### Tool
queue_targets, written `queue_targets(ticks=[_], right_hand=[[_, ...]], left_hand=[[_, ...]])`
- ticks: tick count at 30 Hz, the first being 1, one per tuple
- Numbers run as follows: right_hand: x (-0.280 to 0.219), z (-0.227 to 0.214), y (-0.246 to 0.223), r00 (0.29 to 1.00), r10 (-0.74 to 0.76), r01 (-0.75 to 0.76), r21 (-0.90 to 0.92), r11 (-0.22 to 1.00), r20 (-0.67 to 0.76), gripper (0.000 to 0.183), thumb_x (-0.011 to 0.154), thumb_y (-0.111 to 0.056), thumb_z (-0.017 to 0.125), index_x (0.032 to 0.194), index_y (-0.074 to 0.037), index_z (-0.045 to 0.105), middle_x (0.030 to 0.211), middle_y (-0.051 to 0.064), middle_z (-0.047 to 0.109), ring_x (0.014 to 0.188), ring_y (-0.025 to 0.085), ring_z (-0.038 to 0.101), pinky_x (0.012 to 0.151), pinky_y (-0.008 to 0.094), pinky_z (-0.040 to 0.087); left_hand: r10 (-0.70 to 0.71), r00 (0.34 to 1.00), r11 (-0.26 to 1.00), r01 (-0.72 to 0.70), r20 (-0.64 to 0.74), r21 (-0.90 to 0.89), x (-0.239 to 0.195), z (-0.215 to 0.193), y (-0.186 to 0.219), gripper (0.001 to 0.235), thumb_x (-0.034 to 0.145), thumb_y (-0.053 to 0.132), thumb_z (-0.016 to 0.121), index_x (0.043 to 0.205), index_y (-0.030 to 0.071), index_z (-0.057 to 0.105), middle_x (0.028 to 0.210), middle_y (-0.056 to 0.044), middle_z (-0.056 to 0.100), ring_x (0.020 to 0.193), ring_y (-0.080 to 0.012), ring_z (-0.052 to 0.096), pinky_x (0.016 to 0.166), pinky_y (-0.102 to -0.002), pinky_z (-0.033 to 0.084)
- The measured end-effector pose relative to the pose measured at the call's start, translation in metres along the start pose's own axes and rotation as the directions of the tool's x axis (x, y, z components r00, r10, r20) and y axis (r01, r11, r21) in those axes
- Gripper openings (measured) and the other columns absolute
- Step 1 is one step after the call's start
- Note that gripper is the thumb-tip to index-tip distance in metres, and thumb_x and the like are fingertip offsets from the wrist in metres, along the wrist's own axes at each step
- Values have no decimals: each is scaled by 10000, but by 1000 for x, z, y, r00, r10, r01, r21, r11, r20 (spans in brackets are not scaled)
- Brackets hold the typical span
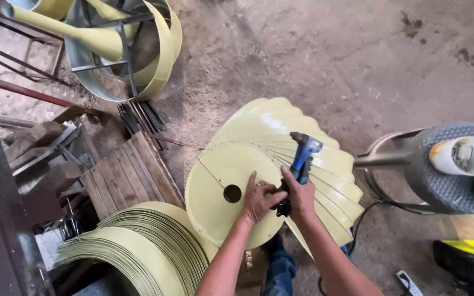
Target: Drilling holes and installing rivets to assemble curved metal sheets into a fan housing.
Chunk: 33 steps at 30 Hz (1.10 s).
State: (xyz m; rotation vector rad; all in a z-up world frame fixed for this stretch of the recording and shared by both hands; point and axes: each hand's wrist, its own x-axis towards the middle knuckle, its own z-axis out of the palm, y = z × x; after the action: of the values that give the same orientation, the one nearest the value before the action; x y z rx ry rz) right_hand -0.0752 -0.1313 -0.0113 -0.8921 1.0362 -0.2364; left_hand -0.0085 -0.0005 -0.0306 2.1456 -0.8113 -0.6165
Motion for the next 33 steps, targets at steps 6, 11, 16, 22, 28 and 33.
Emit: queue_targets(ticks=[6, 11, 16, 22, 28, 33], right_hand=[[33, -13, 37, 999, -31, 30, 11, 999, 42, 388, 895, -409, 747, 830, -43, 635, 691, 42, 625, 563, 140, 584, 497, 300, 498], [37, -91, 48, 985, -3, 23, -112, 993, 172, 473, 955, -448, 704, 735, -85, 497, 595, -7, 497, 490, 118, 482, 442, 288, 413], [18, -53, 62, 986, 159, -165, 240, 957, 43, 410, 936, -409, 732, 745, -146, 482, 555, -60, 403, 419, 98, 353, 385, 276, 283], [-5, -1, 12, 1000, -24, 24, -12, 1000, 13, 386, 842, -349, 846, 804, -48, 608, 665, -27, 582, 568, 101, 516, 485, 282, 441], [29, -98, 32, 976, 94, -55, -195, 979, 197, 417, 858, -376, 812, 749, -73, 546, 548, -1, 470, 453, 138, 427, 415, 297, 339], [11, -53, 50, 982, 91, -115, 147, 982, 163, 378, 825, -405, 809, 795, -97, 593, 588, -40, 517, 470, 102, 471, 432, 271, 393]], left_hand=[[-49, 976, 994, 69, 212, -90, 4, -17, -6, 588, 776, 639, 670, 933, 89, 804, 946, -70, 743, 1050, -196, 679, 1307, -487, 0], [-126, 890, 926, 264, 439, -269, 1, -20, 12, 549, 710, 585, 712, 968, 105, 775, 861, -82, 786, 948, -218, 745, 1338, -461, -14], [87, 991, 979, -104, 99, 177, -8, 3, 0, 469, 719, 581, 803, 714, 113, 765, 899, -63, 736, 1015, -182, 684, 1263, -479, 120], [-27, 985, 998, 37, 172, -54, -9, -4, -5, 345, 892, 464, 663, 857, 130, 744, 719, -3, 670, 896, -171, 643, 1358, -479, 135], [60, 966, 998, -56, 251, -26, -4, -15, 13, 364, 757, 508, 778, 818, 150, 801, 849, 6, 762, 1045, -159, 660, 1259, -535, 72], [12, 969, 996, -35, 249, 85, -1, -18, 36, 390, 727, 527, 813, 783, 141, 809, 934, -10, 763, 1108, -144, 643, 1276, -535, 48]])
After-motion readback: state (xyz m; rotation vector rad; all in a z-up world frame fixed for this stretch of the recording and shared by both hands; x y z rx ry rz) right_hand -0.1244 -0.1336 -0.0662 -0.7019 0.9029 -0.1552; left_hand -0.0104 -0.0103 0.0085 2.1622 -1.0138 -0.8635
